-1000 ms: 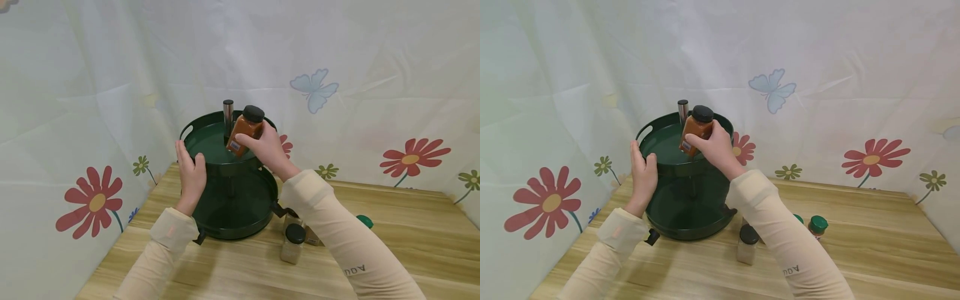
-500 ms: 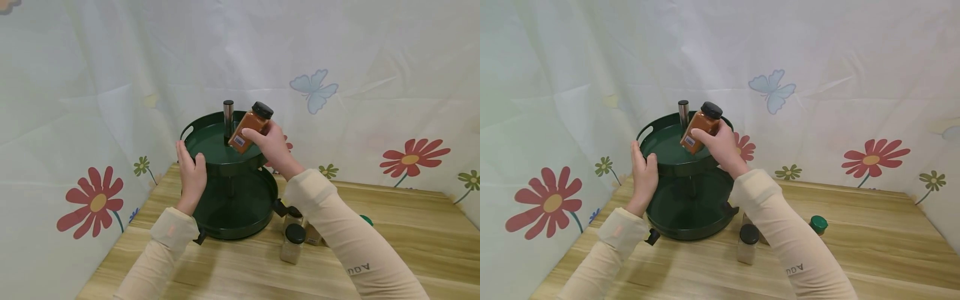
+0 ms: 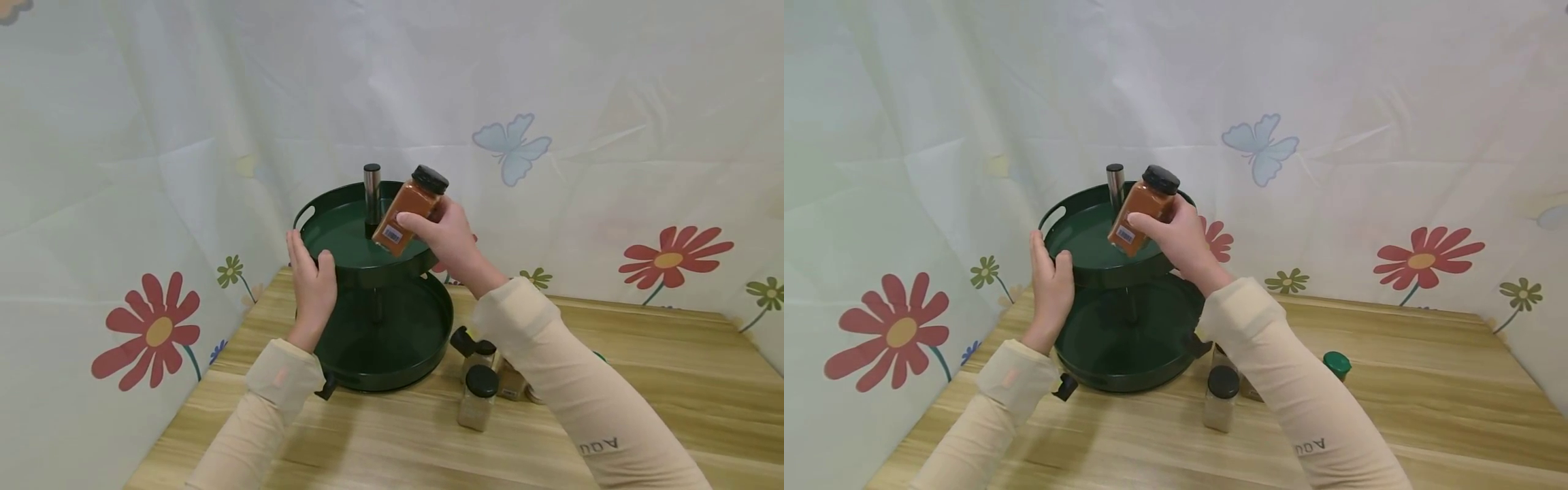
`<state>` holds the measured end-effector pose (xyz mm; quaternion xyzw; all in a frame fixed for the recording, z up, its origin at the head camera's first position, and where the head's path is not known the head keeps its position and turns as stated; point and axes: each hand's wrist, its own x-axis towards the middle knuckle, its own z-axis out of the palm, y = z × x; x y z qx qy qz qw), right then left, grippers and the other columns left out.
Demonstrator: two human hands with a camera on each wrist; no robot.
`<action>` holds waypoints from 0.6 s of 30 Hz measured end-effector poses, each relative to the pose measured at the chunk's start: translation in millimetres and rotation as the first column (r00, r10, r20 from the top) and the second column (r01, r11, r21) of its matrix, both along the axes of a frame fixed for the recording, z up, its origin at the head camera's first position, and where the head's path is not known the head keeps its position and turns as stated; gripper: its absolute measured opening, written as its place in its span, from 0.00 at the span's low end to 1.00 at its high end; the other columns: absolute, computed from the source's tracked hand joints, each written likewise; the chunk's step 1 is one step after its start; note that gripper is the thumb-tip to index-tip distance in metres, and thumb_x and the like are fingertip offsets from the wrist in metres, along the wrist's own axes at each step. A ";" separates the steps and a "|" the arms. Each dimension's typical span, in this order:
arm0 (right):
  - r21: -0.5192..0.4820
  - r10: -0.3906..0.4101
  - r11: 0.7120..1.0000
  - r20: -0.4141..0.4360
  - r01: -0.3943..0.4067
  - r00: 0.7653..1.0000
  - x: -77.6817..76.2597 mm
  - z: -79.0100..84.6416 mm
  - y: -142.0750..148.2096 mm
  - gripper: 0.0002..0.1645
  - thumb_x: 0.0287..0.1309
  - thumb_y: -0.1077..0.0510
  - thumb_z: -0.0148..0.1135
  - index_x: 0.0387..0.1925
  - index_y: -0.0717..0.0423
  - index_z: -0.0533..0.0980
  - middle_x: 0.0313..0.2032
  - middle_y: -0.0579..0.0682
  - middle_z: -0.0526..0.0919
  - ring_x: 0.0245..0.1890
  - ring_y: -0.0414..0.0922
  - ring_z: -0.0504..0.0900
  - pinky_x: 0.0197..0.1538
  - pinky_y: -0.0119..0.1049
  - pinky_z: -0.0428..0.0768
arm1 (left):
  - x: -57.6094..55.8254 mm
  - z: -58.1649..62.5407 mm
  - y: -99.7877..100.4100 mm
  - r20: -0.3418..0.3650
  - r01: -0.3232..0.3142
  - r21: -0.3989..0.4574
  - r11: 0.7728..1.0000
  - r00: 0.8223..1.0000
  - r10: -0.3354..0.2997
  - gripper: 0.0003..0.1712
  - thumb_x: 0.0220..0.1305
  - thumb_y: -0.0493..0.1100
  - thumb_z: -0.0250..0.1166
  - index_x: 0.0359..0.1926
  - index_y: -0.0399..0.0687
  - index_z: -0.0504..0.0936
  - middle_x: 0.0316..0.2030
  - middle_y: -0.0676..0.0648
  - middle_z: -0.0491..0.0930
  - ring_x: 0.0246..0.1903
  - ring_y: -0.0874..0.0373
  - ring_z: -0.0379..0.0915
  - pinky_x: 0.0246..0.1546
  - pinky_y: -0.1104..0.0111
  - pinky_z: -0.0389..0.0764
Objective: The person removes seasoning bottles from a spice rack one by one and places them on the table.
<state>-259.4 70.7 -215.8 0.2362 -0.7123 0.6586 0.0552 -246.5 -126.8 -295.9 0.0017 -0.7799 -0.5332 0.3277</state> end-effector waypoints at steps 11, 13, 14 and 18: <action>0.037 0.011 0.999 -0.010 -0.011 1.000 11.2 0.2 13.1 0.28 0.54 0.53 0.56 0.54 0.60 0.63 0.47 0.57 0.73 0.45 0.49 0.73 0.37 0.38 0.79 | 1.5 0.5 -1.0 -0.012 0.004 -0.007 1.000 1.000 -0.004 0.38 0.62 0.47 0.40 0.69 0.41 0.38 0.70 0.43 0.34 0.67 0.54 0.29 0.66 0.53 0.42; 0.056 0.004 0.998 -0.006 -0.004 1.000 14.5 0.6 15.4 0.28 0.53 0.52 0.56 0.54 0.60 0.63 0.47 0.57 0.73 0.43 0.50 0.73 0.27 0.34 0.78 | 1.8 0.8 -1.1 -0.011 0.005 -0.008 1.000 1.000 -0.005 0.38 0.62 0.47 0.40 0.69 0.42 0.38 0.70 0.43 0.34 0.67 0.54 0.29 0.66 0.53 0.42; 0.060 0.003 0.998 -0.004 -0.002 1.000 16.1 0.7 16.5 0.28 0.53 0.53 0.56 0.54 0.60 0.63 0.47 0.57 0.73 0.42 0.50 0.73 0.23 0.33 0.77 | 2.0 0.9 -1.1 -0.011 0.005 -0.008 1.000 1.000 -0.005 0.38 0.62 0.47 0.40 0.69 0.42 0.38 0.70 0.43 0.34 0.67 0.54 0.29 0.66 0.53 0.42; 0.047 0.012 0.999 -0.004 -0.011 1.000 21.2 -0.4 21.6 0.28 0.53 0.55 0.56 0.54 0.61 0.63 0.46 0.57 0.73 0.40 0.50 0.73 0.22 0.33 0.77 | 2.8 1.5 -0.9 -0.008 0.001 -0.006 1.000 1.000 -0.001 0.38 0.62 0.47 0.40 0.69 0.42 0.38 0.70 0.43 0.34 0.68 0.55 0.29 0.66 0.54 0.42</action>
